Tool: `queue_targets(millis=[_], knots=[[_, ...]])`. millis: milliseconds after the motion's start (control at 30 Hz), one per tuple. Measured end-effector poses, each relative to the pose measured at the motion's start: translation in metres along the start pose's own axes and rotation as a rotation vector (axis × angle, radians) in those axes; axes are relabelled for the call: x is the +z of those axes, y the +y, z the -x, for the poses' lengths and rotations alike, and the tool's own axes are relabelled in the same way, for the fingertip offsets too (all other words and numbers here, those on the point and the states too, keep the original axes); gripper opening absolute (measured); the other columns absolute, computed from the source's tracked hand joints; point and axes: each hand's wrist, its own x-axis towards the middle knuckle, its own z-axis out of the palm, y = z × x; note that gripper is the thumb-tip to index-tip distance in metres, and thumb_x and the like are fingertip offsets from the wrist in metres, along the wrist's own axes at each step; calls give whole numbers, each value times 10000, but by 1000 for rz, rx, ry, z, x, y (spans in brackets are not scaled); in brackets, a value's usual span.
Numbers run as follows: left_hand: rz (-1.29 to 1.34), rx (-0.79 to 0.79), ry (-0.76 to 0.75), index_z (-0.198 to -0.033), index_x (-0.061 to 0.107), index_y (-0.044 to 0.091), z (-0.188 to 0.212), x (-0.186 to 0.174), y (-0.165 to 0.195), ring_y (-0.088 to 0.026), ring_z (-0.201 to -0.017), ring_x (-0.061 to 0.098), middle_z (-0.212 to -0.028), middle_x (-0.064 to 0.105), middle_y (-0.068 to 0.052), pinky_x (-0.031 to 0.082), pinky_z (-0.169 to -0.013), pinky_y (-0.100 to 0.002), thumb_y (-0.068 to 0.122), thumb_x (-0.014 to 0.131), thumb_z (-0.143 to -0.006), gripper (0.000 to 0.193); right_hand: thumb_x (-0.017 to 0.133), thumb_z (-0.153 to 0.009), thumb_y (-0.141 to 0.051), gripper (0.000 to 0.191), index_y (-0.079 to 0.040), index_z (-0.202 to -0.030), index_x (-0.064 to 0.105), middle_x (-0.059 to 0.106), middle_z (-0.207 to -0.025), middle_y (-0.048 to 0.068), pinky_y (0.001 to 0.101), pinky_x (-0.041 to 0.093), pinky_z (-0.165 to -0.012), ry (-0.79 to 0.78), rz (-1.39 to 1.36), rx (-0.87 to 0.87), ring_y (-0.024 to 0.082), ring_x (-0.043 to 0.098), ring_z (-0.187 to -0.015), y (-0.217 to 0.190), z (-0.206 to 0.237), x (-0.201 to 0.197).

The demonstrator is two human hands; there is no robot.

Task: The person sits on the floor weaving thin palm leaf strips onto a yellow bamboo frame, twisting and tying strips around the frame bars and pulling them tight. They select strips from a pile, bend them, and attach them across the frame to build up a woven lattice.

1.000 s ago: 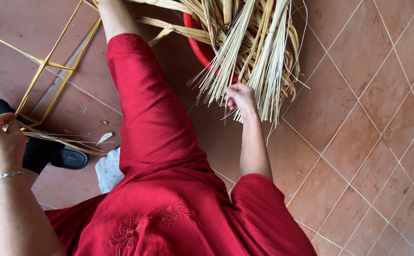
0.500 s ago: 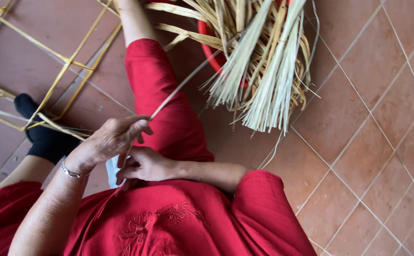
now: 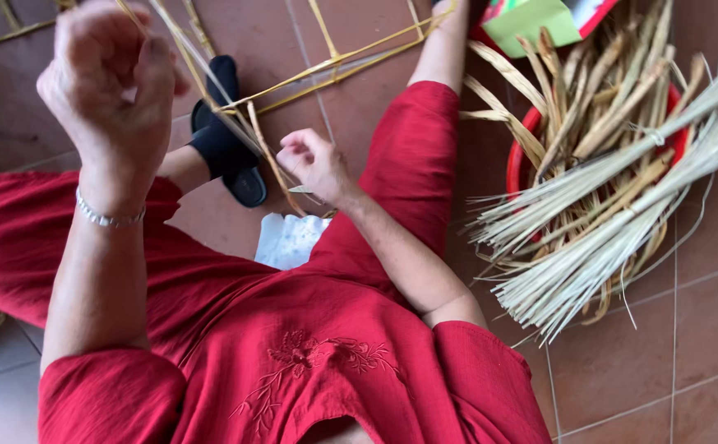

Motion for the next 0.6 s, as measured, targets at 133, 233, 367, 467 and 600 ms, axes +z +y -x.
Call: queue_targets(millis=[133,233,367,467,600], knots=[[-75,185,66,-1245,494,-60,-20,-8,-41,-198,-925,782,-1008,718,-138,631,-768,-270,-143,504,-1117,153,773,-889,-269,267,-61,-1046,721,750,-947,45,293,582,-720,48,207,-27,108,703,-807,23,-45,19],[-173,197,90,-1180,525,-36,-24,-3,-76,-200,-907,788,-981,734,-141,619,-737,-288,-115,566,-1132,102,803,-886,-319,273,-61,-925,719,758,-815,43,295,580,-720,-58,188,190,109,705,-741,28,-57,32],[-50,-10,115,-1163,560,10,-18,13,-125,-184,-915,822,-944,769,-120,640,-753,-295,-76,625,-1153,109,822,-838,-302,277,-48,-886,722,724,-731,45,316,556,-640,-56,259,104,116,678,-670,29,-56,42],[-34,-148,91,-1146,576,33,-11,27,-157,-173,-812,800,-918,767,-113,639,-660,-286,-54,665,-1108,131,761,-887,-291,245,-56,-903,694,700,-686,26,284,528,-557,-48,41,214,91,652,-611,27,-52,37],[-73,-358,-24,-1090,579,55,-1,52,-180,-150,-657,761,-871,771,-95,603,-510,-286,-10,673,-1040,124,739,-919,-302,235,-73,-883,700,656,-650,-1,238,480,-481,-145,-147,455,60,596,-552,12,-49,4]])
